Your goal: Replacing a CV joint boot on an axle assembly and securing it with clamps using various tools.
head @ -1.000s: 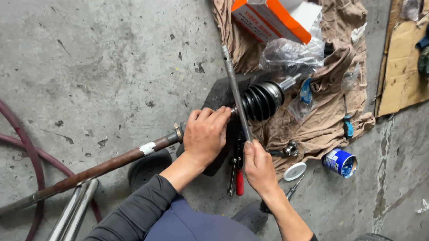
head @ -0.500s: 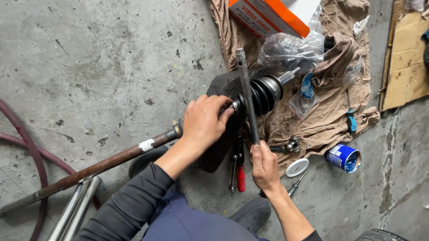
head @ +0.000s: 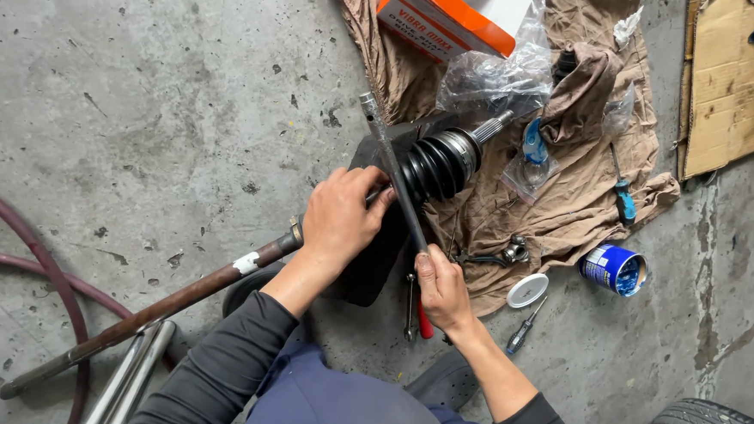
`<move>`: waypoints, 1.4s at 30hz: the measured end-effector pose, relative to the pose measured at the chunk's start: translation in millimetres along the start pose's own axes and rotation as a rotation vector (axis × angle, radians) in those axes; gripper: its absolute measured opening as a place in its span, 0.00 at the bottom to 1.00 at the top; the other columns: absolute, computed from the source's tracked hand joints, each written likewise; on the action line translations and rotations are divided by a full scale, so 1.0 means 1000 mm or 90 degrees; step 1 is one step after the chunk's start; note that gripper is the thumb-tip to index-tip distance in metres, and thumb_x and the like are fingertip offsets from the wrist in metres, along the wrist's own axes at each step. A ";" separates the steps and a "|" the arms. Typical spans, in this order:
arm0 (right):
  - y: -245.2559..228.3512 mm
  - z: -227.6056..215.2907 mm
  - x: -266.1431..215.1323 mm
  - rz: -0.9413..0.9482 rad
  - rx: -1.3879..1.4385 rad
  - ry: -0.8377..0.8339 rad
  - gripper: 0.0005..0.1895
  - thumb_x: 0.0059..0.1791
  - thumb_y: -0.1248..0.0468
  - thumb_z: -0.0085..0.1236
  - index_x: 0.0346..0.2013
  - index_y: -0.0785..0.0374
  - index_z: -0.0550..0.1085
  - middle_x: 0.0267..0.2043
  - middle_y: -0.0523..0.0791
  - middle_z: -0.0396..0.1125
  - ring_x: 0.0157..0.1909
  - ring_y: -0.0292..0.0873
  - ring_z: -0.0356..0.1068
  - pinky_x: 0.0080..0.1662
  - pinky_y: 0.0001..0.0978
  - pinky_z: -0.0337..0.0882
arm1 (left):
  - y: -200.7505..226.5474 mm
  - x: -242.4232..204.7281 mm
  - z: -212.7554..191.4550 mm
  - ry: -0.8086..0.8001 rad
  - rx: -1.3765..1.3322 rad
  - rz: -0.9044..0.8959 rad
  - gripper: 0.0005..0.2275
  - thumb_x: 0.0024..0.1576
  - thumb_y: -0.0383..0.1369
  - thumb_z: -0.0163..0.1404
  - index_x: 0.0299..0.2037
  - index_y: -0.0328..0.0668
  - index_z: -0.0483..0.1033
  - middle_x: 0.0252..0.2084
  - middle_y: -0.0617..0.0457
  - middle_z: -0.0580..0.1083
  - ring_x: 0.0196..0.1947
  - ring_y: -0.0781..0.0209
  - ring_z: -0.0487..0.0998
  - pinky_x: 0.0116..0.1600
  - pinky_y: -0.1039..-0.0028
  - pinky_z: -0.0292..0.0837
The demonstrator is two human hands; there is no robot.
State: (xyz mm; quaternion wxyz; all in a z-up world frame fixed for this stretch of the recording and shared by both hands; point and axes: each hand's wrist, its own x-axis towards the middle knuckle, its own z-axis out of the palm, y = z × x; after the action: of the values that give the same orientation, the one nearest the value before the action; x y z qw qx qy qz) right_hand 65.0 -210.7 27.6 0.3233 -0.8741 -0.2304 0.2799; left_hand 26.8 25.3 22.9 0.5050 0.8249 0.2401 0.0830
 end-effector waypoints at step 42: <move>0.036 0.016 0.012 0.003 -0.133 0.056 0.20 0.60 0.54 0.41 0.36 0.67 0.69 0.17 0.51 0.62 0.20 0.53 0.67 0.27 0.44 0.65 | -0.031 -0.003 0.008 -0.013 -0.079 0.082 0.09 0.51 0.30 0.57 0.40 0.40 0.77 0.40 0.47 0.78 0.46 0.44 0.76 0.50 0.55 0.70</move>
State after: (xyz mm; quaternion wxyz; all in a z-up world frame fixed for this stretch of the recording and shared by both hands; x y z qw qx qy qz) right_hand 71.5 -221.7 -11.3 0.2394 -0.9150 -0.2422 0.2162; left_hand 17.2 28.8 -7.3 0.5516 0.8063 0.1758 0.1212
